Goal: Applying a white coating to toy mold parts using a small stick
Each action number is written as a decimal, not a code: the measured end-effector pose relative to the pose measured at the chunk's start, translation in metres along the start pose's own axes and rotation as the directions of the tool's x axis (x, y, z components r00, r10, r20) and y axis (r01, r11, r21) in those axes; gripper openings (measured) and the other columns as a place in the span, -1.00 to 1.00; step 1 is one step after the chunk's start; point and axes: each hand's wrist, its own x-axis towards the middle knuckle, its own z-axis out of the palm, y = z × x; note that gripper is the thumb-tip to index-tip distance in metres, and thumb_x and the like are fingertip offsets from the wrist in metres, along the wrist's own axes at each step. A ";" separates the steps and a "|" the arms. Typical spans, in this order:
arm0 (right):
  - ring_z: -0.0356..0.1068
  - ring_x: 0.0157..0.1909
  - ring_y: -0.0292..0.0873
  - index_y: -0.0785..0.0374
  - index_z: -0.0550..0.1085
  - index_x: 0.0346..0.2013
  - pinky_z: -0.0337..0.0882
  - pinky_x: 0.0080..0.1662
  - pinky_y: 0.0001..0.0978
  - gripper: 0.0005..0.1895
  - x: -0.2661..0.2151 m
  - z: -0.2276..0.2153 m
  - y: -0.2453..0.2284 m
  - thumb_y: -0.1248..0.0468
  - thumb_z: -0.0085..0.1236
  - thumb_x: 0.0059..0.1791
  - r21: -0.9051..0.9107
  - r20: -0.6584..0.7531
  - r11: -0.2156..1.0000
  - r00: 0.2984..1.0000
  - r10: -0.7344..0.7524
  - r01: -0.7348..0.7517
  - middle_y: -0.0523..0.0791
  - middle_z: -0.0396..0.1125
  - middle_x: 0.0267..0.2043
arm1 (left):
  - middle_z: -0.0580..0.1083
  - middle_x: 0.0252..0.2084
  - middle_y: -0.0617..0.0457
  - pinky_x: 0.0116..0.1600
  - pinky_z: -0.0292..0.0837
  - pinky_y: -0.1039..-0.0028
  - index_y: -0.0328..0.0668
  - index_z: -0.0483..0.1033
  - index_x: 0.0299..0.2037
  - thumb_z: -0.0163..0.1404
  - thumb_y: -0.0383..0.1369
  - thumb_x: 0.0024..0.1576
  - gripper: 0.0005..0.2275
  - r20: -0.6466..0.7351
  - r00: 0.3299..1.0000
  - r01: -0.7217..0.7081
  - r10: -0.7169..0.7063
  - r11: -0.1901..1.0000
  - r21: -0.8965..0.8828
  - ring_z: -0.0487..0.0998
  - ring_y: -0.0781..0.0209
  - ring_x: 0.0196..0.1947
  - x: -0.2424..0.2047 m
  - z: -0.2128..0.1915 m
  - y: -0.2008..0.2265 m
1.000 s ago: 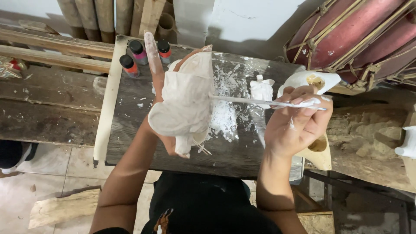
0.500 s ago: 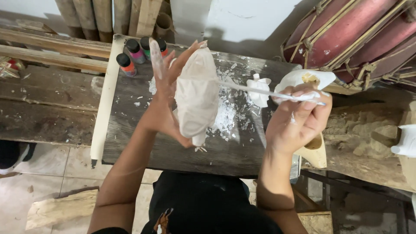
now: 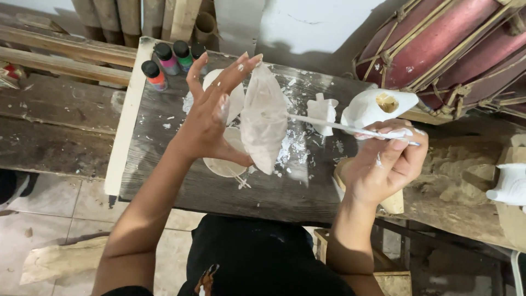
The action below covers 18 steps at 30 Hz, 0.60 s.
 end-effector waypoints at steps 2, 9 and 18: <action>0.22 -0.37 -0.21 0.19 0.29 -0.21 0.38 -0.27 -0.39 -0.77 0.003 -0.005 0.001 0.12 -0.01 0.20 -0.018 0.039 1.000 0.999 -0.016 0.017 -0.13 0.17 -0.33 | 0.01 0.61 -0.07 0.63 -0.36 -0.25 0.47 -0.65 0.57 -0.40 0.53 0.08 -0.02 -0.012 0.999 -0.032 0.033 0.998 0.056 0.12 -0.02 0.63 0.000 0.003 0.000; 0.21 -0.25 -0.25 0.23 0.28 -0.19 0.30 -0.12 -0.45 -0.75 0.006 -0.025 -0.014 0.12 -0.08 0.24 -0.283 0.041 0.955 0.996 -0.083 0.091 -0.13 0.17 -0.26 | 0.05 0.59 -0.05 0.53 -0.48 -0.38 0.62 -0.61 0.54 -0.49 0.56 0.14 -0.14 -0.072 0.994 -0.071 0.086 0.980 0.186 -0.01 -0.16 0.62 -0.007 0.007 -0.005; 0.16 -0.43 -0.36 0.26 0.44 -0.12 0.14 -0.42 -0.64 -0.87 -0.043 -0.039 0.021 0.39 -0.12 0.22 -0.382 0.369 0.919 0.896 0.247 -0.096 -0.12 0.37 -0.22 | 0.09 0.61 -0.04 0.55 -0.64 -0.33 0.51 -0.66 0.56 -0.29 0.58 0.05 0.03 -0.102 0.995 0.029 -0.008 0.979 0.201 -0.21 -0.28 0.65 -0.007 -0.018 -0.018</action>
